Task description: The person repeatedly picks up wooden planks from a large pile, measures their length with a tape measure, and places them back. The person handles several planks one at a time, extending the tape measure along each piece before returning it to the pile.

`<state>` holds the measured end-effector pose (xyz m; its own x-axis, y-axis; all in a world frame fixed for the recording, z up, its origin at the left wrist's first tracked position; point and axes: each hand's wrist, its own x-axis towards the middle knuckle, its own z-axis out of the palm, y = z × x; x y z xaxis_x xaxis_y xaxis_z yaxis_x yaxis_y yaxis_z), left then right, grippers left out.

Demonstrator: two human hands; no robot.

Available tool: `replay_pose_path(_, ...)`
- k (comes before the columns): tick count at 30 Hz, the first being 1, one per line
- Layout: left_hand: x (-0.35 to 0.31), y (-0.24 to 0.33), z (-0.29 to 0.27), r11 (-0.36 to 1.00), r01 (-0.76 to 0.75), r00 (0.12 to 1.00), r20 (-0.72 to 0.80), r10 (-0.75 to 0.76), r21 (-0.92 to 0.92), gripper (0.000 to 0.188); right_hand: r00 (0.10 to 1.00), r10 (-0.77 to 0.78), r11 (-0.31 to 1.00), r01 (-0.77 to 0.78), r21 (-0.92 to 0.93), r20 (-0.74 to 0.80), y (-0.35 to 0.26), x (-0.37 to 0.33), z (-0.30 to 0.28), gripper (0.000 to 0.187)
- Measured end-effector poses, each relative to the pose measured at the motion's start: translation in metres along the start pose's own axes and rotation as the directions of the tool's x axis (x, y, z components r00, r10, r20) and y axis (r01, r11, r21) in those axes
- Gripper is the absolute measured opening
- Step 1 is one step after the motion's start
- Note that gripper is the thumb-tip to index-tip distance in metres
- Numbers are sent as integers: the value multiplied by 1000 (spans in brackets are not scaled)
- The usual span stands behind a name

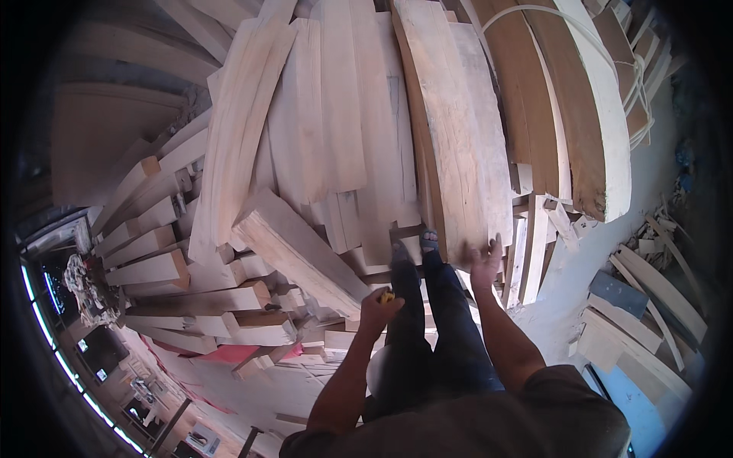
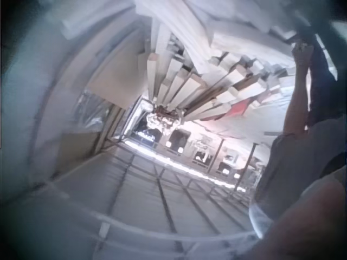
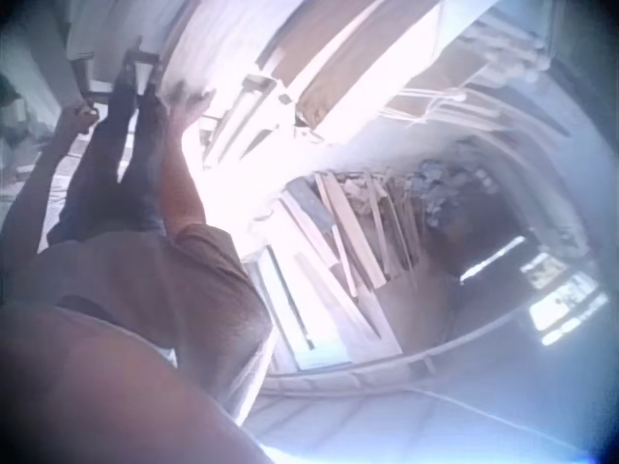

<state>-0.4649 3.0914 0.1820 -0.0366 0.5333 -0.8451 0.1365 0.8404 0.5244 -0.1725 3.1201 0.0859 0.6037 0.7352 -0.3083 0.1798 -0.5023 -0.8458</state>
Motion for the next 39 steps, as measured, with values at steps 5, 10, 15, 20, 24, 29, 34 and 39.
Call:
replay_pose_path(5, 126, 92, 32, 966, -39, 997, 61, 56, -255, 22, 264, 911, 36, -817, 576, 317, 40, -5, -39, 94)
replay_pose_path(10, 180, 175, 77, 922, -17, 999, 24, 28, -387, 14, 502, 526, -236, -689, 685, 686, 27, 0, -8, 87)
replay_pose_path(15, 186, 195, 94, 896, -37, 998, 26, 54, -443, 9, 705, 406, 135, -675, 725, 581, 73, 1, 7, 69)
replay_pose_path(20, 195, 208, 91, 843, -51, 993, -119, -15, -535, 8, 545, 548, -263, -608, 749, 634, -61, -22, -16, 64)
replay_pose_path(24, 237, 224, 85, 809, -2, 1000, -4, 0, -588, 15, 588, 509, -173, -645, 744, 629, -92, -38, -27, 67)
replay_pose_path(29, 290, 198, 112, 775, -80, 976, 111, 190, -627, 47, 691, 549, -122, -490, 863, 470, -76, -62, -10, 50)
replay_pose_path(34, 269, 141, 128, 599, -12, 938, 198, 283, -800, 50, 830, 440, 23, -392, 920, 343, -46, -102, -40, 34)
replay_pose_path(39, 188, 56, 137, 279, 150, 909, 243, 340, -949, 53, 754, 609, 133, -404, 905, 247, -102, -150, -109, 45)
